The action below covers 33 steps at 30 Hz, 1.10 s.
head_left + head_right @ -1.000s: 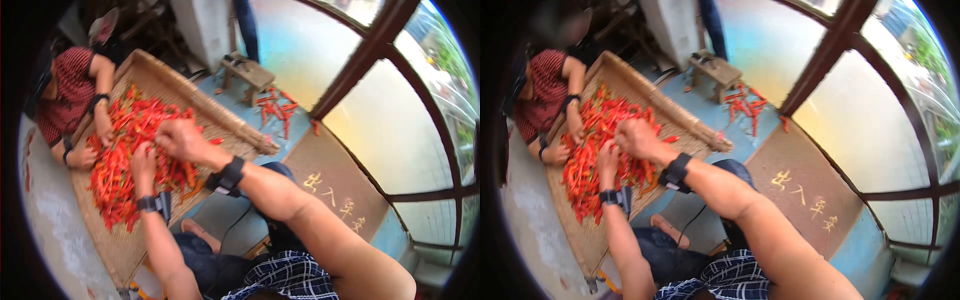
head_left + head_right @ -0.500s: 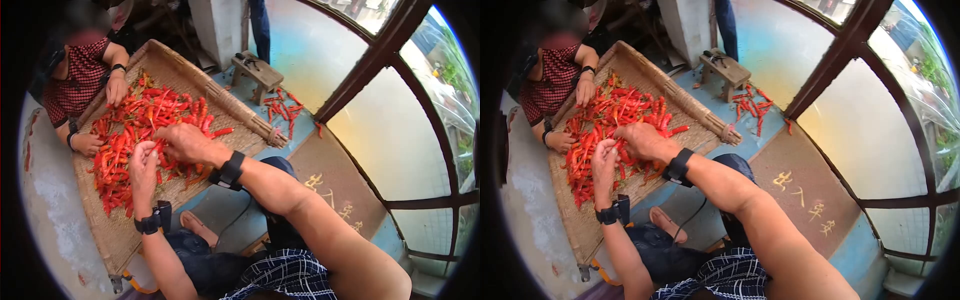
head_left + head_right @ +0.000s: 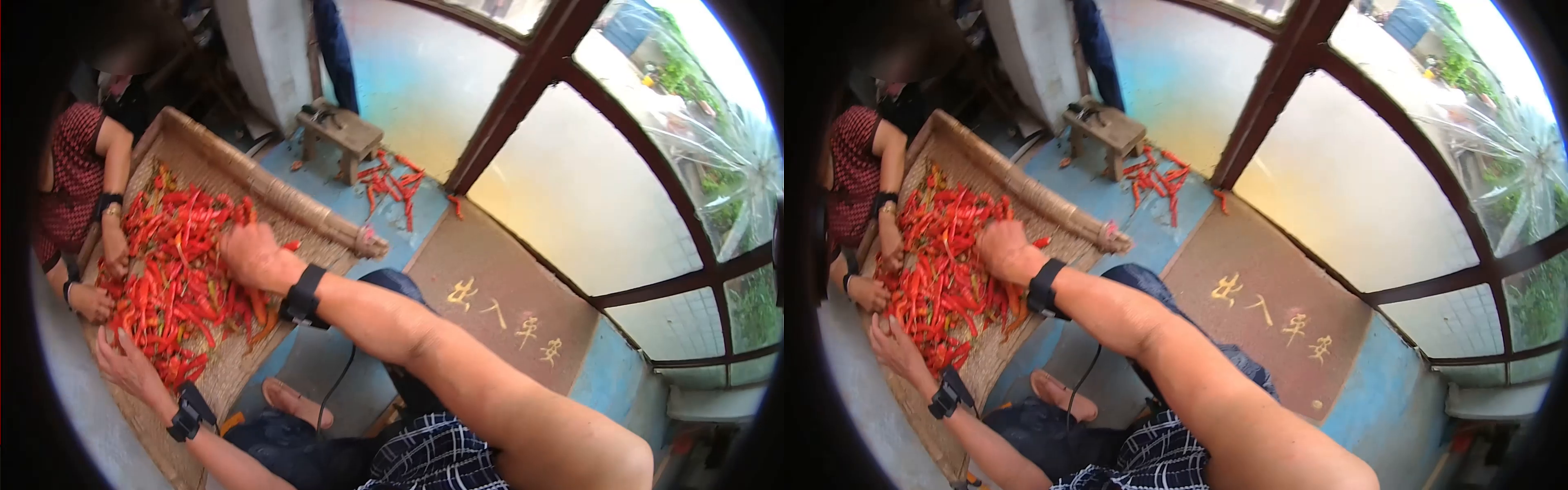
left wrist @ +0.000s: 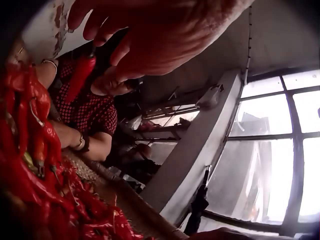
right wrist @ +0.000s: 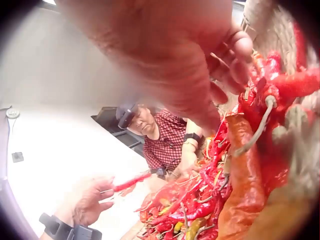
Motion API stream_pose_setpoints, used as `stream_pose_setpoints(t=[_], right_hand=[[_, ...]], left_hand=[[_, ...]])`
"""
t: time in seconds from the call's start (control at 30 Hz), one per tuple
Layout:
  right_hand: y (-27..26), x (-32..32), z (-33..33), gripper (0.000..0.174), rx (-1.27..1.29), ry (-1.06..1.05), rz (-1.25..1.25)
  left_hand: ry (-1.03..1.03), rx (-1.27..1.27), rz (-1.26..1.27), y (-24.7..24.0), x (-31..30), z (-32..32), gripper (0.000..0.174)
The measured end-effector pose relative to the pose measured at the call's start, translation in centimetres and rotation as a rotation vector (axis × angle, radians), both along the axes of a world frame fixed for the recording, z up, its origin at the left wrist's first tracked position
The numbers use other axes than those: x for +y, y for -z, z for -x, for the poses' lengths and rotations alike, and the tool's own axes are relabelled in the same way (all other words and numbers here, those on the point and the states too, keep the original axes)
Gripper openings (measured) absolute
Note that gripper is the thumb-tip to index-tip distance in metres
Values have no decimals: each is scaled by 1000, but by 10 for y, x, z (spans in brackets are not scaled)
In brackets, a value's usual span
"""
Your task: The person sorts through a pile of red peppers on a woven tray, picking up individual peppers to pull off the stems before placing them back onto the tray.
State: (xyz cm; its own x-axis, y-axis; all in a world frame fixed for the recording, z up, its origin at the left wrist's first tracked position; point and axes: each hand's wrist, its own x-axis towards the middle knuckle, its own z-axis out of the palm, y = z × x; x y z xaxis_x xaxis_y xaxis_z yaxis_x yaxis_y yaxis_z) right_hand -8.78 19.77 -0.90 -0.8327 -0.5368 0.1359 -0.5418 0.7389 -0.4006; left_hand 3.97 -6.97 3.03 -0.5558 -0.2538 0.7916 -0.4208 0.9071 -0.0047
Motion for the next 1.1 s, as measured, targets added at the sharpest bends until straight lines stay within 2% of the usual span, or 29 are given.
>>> stream_pose_setpoints(t=[0.07, 0.13, 0.2, 0.23, 0.3, 0.37, 0.43, 0.5, 0.53, 0.63, 0.73, 0.8, 0.83, 0.87, 0.93, 0.97, 1.03, 1.1], right_hand=[[7, -1, 7, 16, -54, -93, -54], [4, 8, 5, 15, -27, -78, -2], [0, 9, 1, 15, -50, -86, 76], [-3, 11, 3, 16, -85, -101, 88], [4, 7, 12, 19, -103, -129, 320], [6, 8, 19, 14, -159, -168, 622], [1, 6, 21, 10, -402, -218, 889], [-14, 7, 18, 8, -471, -249, 961], [-18, 6, 13, 9, -664, -231, 986], [-23, -1, 10, 10, -637, -336, 973], [-27, 2, 7, 10, -768, -345, 918], [-19, 5, 15, 13, -347, -227, 855], [-17, 9, 18, 17, -181, -128, 715], [-15, 14, 21, 17, -73, -121, 660], [-7, 19, 24, 17, -101, -87, 527], [-7, 19, 22, 17, -99, -92, 524], [-7, 18, 18, 18, -34, -62, 174], [5, 11, 18, 18, -43, -54, 86]], left_hand=[[308, -143, -274, 12, 5, 15, 34], [478, -358, -723, 4, 78, 23, 32], [582, -519, -633, 20, 105, 33, 31], [661, -513, -543, 25, 116, 35, 32], [608, -627, -642, 19, 131, 37, 34], [570, -550, -779, 11, 131, 36, 33], [625, -414, -865, 11, 122, 36, 32], [667, -338, -1210, 14, 118, 36, 38], [690, -323, -1304, 9, 122, 34, 41], [679, -327, -1314, 5, 125, 31, 39], [754, -344, -1357, 7, 119, 30, 33], [619, -192, -1358, -1, 104, 24, 27], [587, -107, -1307, 0, 89, 22, 26], [556, -24, -1254, 1, 71, 19, 24], [417, 77, -1136, 5, 37, 10, 29], [415, 82, -1137, 12, 19, 7, 29], [204, 237, -714, 25, -2, 2, 42], [131, 212, -661, 24, -2, -5, 46]])
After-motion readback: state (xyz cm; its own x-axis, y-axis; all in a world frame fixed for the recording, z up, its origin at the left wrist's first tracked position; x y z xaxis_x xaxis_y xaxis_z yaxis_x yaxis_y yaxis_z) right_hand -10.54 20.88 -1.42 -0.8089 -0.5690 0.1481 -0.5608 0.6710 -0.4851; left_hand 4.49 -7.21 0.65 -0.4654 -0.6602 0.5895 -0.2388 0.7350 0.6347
